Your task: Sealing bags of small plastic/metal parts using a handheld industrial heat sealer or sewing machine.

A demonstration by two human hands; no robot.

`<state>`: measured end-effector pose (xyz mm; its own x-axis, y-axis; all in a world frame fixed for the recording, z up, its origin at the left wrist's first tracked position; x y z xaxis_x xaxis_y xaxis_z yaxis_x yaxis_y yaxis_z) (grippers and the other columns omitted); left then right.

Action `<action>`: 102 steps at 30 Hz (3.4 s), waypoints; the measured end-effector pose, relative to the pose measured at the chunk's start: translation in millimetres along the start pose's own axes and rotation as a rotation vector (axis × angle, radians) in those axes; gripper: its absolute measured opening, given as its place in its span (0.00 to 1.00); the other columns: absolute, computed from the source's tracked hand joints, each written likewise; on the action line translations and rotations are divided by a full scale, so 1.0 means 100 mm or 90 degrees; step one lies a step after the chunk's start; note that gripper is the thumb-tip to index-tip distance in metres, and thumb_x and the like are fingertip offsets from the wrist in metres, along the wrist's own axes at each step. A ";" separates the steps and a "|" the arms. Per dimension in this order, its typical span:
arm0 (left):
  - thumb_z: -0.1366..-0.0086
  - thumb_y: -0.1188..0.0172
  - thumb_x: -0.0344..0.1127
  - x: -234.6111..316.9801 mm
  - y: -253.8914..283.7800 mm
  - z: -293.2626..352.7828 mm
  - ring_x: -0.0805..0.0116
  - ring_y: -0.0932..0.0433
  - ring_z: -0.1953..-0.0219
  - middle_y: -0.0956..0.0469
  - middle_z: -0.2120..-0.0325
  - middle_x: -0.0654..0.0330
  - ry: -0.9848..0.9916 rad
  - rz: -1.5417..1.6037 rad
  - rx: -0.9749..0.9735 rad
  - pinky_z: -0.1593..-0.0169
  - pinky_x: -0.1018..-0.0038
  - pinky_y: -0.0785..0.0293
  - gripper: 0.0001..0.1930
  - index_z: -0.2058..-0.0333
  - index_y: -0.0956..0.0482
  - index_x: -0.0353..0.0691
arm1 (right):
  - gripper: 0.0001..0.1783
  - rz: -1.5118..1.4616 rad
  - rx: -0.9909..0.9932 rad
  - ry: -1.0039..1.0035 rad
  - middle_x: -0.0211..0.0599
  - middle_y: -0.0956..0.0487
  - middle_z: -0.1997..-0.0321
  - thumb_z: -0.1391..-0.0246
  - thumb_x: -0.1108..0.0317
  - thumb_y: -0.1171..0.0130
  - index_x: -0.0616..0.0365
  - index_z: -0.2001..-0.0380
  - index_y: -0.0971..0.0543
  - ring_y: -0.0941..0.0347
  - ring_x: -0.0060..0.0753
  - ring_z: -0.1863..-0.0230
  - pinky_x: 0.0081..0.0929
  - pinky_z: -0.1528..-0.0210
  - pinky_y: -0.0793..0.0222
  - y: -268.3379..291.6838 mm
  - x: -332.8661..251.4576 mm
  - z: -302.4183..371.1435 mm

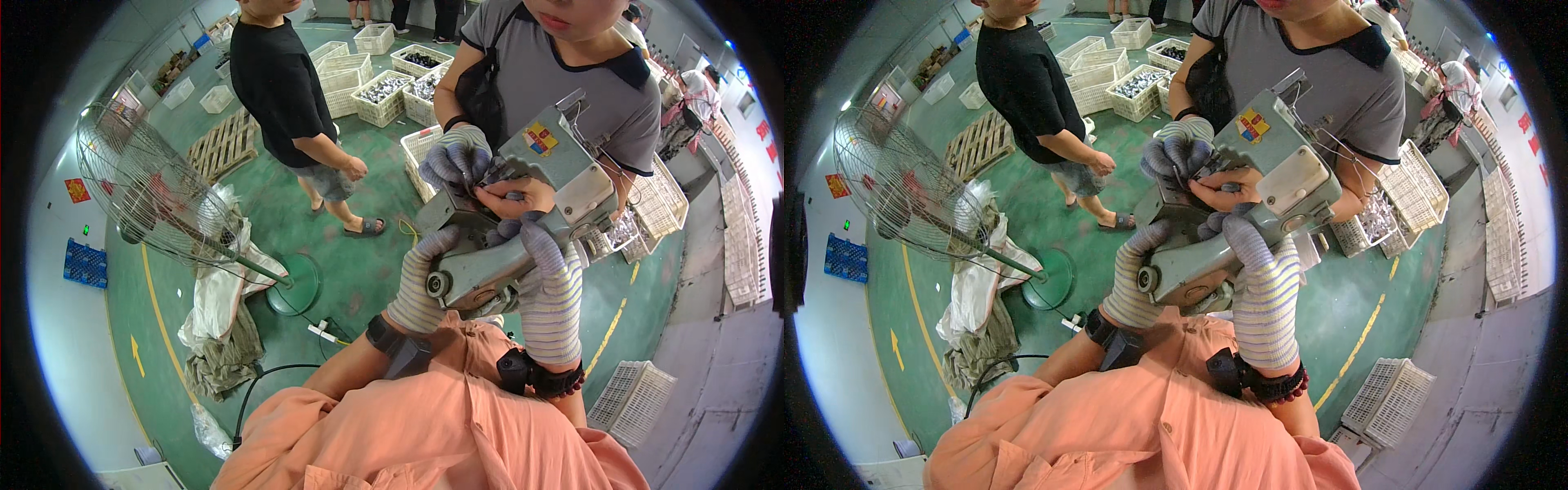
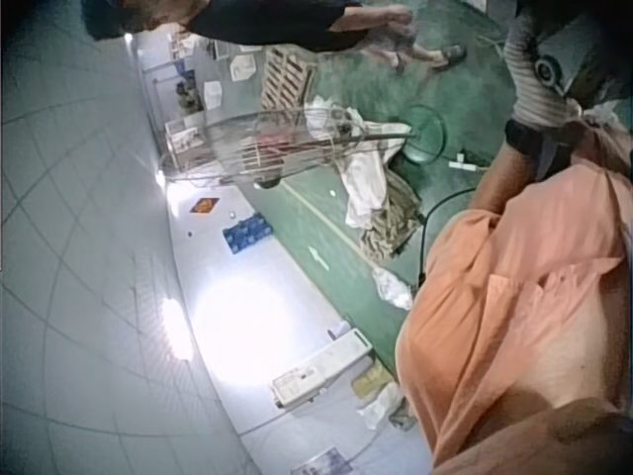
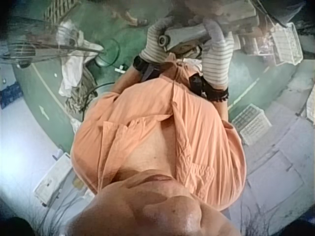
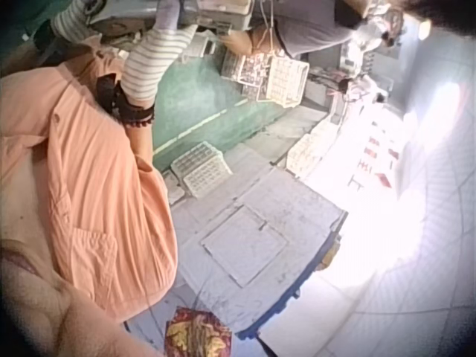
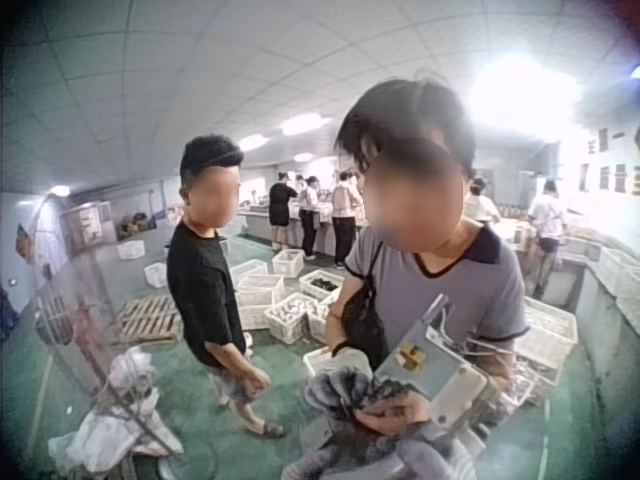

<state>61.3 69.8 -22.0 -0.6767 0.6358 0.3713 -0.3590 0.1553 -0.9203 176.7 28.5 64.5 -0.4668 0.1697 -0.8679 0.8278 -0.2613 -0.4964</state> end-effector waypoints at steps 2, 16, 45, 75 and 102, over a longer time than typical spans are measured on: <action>0.31 0.44 0.47 -0.02 0.00 -0.01 0.44 0.24 0.41 0.27 0.41 0.43 0.010 0.016 -0.003 0.36 0.47 0.26 0.30 0.36 0.33 0.35 | 0.16 -0.003 -0.004 0.005 0.41 0.16 0.56 0.40 0.67 0.37 0.63 0.52 0.24 0.18 0.36 0.54 0.32 0.49 0.22 -0.01 -0.01 0.00; 0.31 0.44 0.47 -0.06 -0.02 -0.09 0.49 0.23 0.41 0.25 0.41 0.46 0.000 -0.009 0.007 0.35 0.53 0.27 0.29 0.37 0.31 0.37 | 0.16 -0.013 0.009 -0.007 0.41 0.17 0.55 0.40 0.67 0.36 0.62 0.52 0.24 0.18 0.35 0.55 0.33 0.51 0.22 0.07 -0.04 -0.04; 0.38 0.39 0.41 0.07 0.14 -0.11 0.51 0.20 0.45 0.21 0.47 0.45 0.011 0.000 0.037 0.38 0.56 0.24 0.29 0.41 0.28 0.32 | 0.19 0.591 0.051 -0.057 0.37 0.17 0.65 0.36 0.58 0.43 0.68 0.62 0.18 0.20 0.24 0.65 0.24 0.59 0.25 0.16 -0.48 0.17; 0.36 0.38 0.43 -0.13 0.36 -0.18 0.51 0.19 0.46 0.21 0.46 0.46 0.071 0.044 0.033 0.41 0.54 0.21 0.30 0.39 0.29 0.32 | 0.34 0.785 -0.298 0.020 0.35 0.24 0.35 0.42 0.46 0.37 0.48 0.36 0.27 0.32 0.39 0.33 0.41 0.30 0.38 1.73 1.78 0.03; 0.38 0.38 0.39 -0.18 0.30 -0.21 0.51 0.18 0.47 0.21 0.45 0.45 0.110 -0.059 0.075 0.40 0.56 0.21 0.32 0.38 0.31 0.30 | 0.21 1.018 -0.236 0.203 0.38 0.19 0.46 0.41 0.54 0.37 0.48 0.47 0.21 0.28 0.47 0.42 0.42 0.40 0.31 2.05 1.88 0.02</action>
<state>76.0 78.5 -58.9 -0.5210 0.7442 0.4180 -0.4943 0.1362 -0.8586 258.2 5.4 -200.1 0.9025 0.1582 -0.4006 0.4217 -0.1347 0.8967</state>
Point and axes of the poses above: each hand's wrist, its own z-axis away from the middle knuckle, its own y-axis out of the back of the hand, x = y × z, the point moved 10 cm from there along -z, towards the middle knuckle
